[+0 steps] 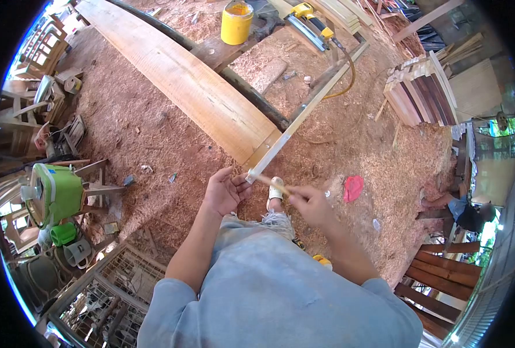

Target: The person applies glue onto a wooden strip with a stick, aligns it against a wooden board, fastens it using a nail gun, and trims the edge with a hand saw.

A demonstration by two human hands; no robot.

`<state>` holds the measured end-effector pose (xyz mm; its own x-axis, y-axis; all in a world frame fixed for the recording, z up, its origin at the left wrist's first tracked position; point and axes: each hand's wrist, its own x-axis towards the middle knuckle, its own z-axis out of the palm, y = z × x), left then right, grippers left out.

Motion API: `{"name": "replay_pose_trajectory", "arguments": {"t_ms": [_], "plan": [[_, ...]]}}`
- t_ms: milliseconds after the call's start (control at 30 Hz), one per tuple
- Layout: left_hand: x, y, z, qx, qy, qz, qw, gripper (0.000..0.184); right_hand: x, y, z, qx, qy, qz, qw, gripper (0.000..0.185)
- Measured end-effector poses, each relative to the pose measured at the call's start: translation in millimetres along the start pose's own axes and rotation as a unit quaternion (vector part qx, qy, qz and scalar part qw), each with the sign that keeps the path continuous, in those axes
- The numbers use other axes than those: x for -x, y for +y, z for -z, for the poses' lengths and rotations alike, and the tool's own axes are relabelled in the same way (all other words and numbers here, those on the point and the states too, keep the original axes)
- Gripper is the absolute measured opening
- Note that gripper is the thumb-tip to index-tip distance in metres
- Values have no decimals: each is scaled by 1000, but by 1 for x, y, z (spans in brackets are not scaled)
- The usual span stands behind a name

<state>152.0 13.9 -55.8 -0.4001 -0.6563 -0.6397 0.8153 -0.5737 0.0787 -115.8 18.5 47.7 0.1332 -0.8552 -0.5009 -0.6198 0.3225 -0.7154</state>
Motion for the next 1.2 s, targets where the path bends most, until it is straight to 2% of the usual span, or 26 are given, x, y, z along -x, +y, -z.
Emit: {"name": "replay_pose_trajectory", "arguments": {"t_ms": [33,67,133,167,233,333,533,600,733,767,833,967,1033,1167,1200], "plan": [[-1,0,2,1,0,0,1000,40,5,0,-3,-18,-60,-15,998,31],[-2,1,4,-7,-10,0,1000,40,6,1,-3,-18,-61,-15,998,31],[0,1,2,-14,-20,0,1000,39,8,3,-5,-102,-69,17,992,31],[0,1,1,-7,-4,-1,1000,40,7,1,-4,-103,-68,17,992,31],[-1,1,-1,-4,9,0,1000,40,4,-5,-1,-198,-14,-41,979,31],[-2,2,-2,-16,-2,1,1000,40,-5,-1,7,-146,28,2,989,31],[-2,3,-5,-8,-6,-6,1000,41,-8,4,3,-63,31,5,998,31],[3,3,-8,-5,-17,-34,999,42,2,4,-4,-30,-5,29,999,32],[7,5,-14,0,-9,-14,1000,42,16,-5,-8,-14,-54,96,994,29],[4,5,-10,-4,-16,-23,1000,43,16,-9,-5,-12,-53,96,994,29],[1,7,-4,-11,-23,-31,999,44,13,-17,-2,-113,-9,11,994,29],[1,10,-9,-21,-31,-17,999,46,9,-4,-4,-107,-15,2,994,34],[-1,10,-6,-29,-17,-17,999,47,17,-10,-6,56,-85,103,989,34],[-8,8,8,-29,-34,-24,999,46,15,-12,-1,-25,-110,67,991,34],[-6,5,7,-37,-35,-44,998,46,6,1,3,-68,-70,47,994,33]]}}
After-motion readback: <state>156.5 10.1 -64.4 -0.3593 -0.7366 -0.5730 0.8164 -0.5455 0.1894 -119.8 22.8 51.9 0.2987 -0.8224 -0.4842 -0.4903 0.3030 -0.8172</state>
